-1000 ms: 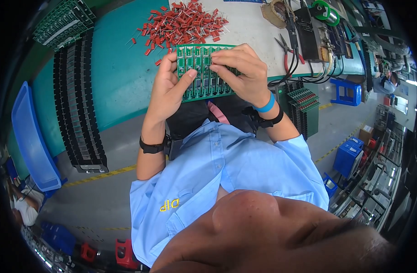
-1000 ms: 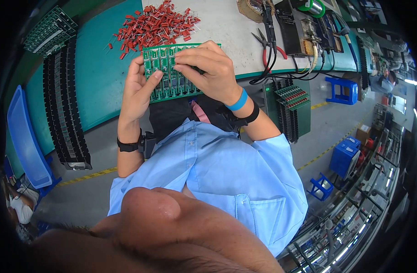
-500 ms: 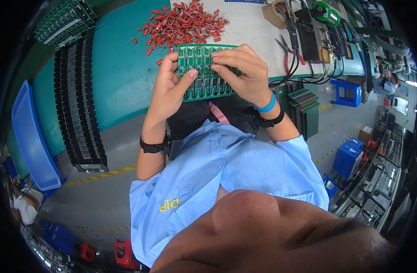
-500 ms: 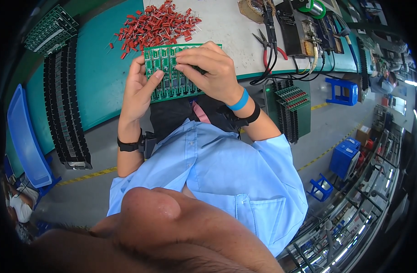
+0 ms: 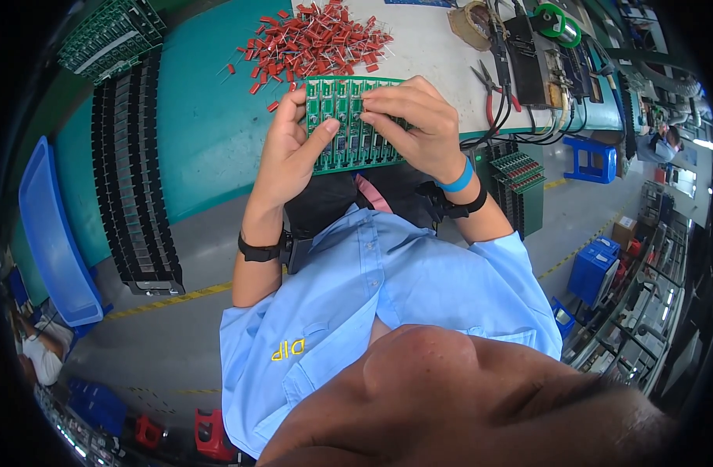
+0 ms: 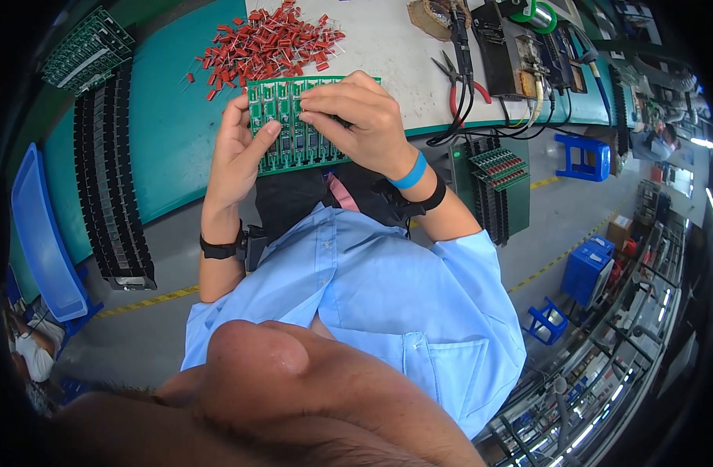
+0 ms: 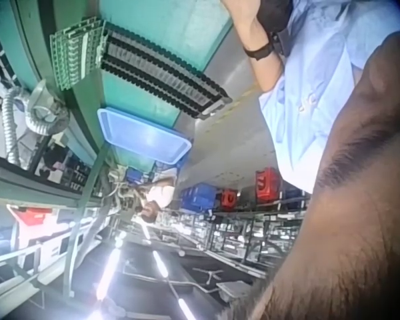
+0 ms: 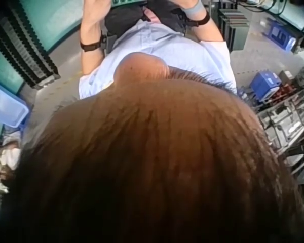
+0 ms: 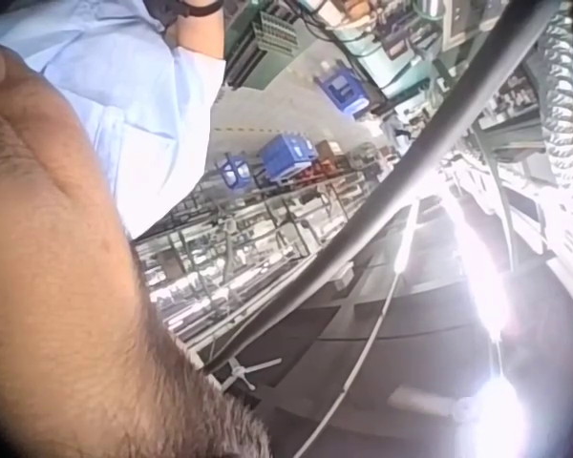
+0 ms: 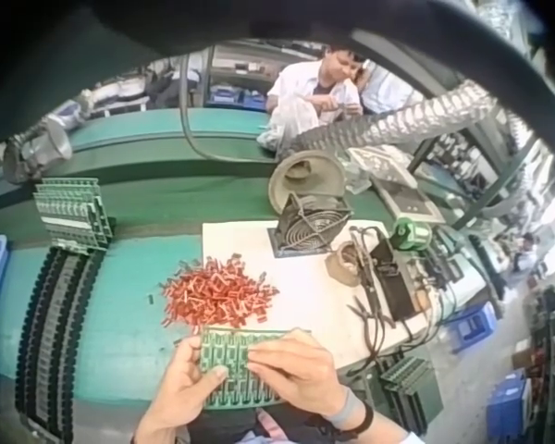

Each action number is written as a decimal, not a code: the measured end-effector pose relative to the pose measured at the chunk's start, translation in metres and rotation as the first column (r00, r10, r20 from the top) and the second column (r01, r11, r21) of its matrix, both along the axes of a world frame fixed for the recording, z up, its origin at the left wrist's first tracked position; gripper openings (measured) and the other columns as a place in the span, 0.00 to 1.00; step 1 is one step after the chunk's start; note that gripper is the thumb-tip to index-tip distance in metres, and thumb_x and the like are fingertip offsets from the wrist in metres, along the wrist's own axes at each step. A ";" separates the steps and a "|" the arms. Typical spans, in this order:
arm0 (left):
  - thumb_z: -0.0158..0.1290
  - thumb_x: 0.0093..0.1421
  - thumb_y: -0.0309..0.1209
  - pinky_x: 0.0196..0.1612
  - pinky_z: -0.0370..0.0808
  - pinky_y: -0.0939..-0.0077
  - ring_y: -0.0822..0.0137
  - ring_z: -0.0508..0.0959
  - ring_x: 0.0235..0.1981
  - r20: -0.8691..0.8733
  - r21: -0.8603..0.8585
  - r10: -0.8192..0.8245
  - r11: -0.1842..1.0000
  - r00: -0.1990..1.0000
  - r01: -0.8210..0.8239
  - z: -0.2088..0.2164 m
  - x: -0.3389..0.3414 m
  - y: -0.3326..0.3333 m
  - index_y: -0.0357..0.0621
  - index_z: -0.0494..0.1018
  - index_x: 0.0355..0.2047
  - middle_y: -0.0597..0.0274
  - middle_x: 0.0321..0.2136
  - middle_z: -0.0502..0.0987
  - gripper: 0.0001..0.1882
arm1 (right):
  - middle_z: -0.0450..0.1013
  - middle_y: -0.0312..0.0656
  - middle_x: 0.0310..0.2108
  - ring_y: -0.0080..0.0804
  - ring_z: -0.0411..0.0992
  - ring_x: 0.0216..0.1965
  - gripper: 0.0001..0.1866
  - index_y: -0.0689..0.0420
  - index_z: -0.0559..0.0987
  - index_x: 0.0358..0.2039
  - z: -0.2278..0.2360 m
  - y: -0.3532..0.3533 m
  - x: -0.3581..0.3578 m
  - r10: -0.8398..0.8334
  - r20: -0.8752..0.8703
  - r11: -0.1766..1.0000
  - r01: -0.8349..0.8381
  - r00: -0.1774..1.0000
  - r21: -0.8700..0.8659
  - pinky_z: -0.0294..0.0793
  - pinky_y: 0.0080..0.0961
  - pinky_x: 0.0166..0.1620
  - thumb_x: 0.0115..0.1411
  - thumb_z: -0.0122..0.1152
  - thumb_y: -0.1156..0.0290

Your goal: The person picks up a circuit board, inserts red capacitors into it one by one by hand, and places the board onto a rack before repeating the process with a second board.

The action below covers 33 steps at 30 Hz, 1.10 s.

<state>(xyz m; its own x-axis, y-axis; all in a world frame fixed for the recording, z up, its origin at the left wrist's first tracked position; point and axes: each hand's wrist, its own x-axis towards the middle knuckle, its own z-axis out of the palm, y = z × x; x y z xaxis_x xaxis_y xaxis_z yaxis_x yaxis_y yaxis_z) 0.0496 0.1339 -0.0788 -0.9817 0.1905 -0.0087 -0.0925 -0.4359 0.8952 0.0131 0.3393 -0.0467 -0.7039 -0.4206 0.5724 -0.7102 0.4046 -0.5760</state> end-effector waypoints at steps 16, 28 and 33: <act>0.54 0.65 0.22 0.46 0.75 0.79 0.76 0.73 0.47 -0.100 0.020 0.054 0.998 0.993 -0.052 -0.016 0.001 0.000 0.38 0.62 0.55 0.60 0.47 0.71 0.19 | 0.80 0.41 0.40 0.36 0.73 0.37 0.14 0.58 0.85 0.36 0.009 -0.010 0.008 0.032 -0.104 0.993 -0.020 0.994 0.117 0.72 0.27 0.41 0.46 0.74 0.81; 0.52 0.66 0.20 0.53 0.72 0.77 0.73 0.73 0.51 -0.024 0.037 0.010 0.999 1.000 -0.009 -0.006 0.001 -0.007 0.37 0.62 0.56 0.58 0.50 0.71 0.19 | 0.77 0.41 0.45 0.37 0.69 0.42 0.12 0.55 0.85 0.39 0.024 0.010 -0.001 -0.134 -0.157 0.967 0.163 0.979 0.194 0.71 0.27 0.43 0.52 0.70 0.77; 0.51 0.66 0.19 0.54 0.72 0.76 0.72 0.73 0.52 -0.024 0.030 -0.004 1.000 1.000 0.004 -0.002 -0.003 -0.003 0.35 0.62 0.56 0.57 0.51 0.72 0.20 | 0.79 0.42 0.39 0.32 0.72 0.36 0.10 0.57 0.84 0.40 0.009 0.050 -0.027 -0.180 -0.161 0.980 0.192 0.970 0.060 0.72 0.24 0.41 0.57 0.67 0.75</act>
<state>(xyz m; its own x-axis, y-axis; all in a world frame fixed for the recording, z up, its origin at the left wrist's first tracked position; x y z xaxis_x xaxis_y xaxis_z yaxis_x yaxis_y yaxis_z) 0.0465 0.1304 -0.0809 -0.9807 0.1943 0.0204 -0.0732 -0.4624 0.8837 -0.0141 0.3897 -0.0377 -0.6798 -0.3366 0.6516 -0.6961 0.5758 -0.4289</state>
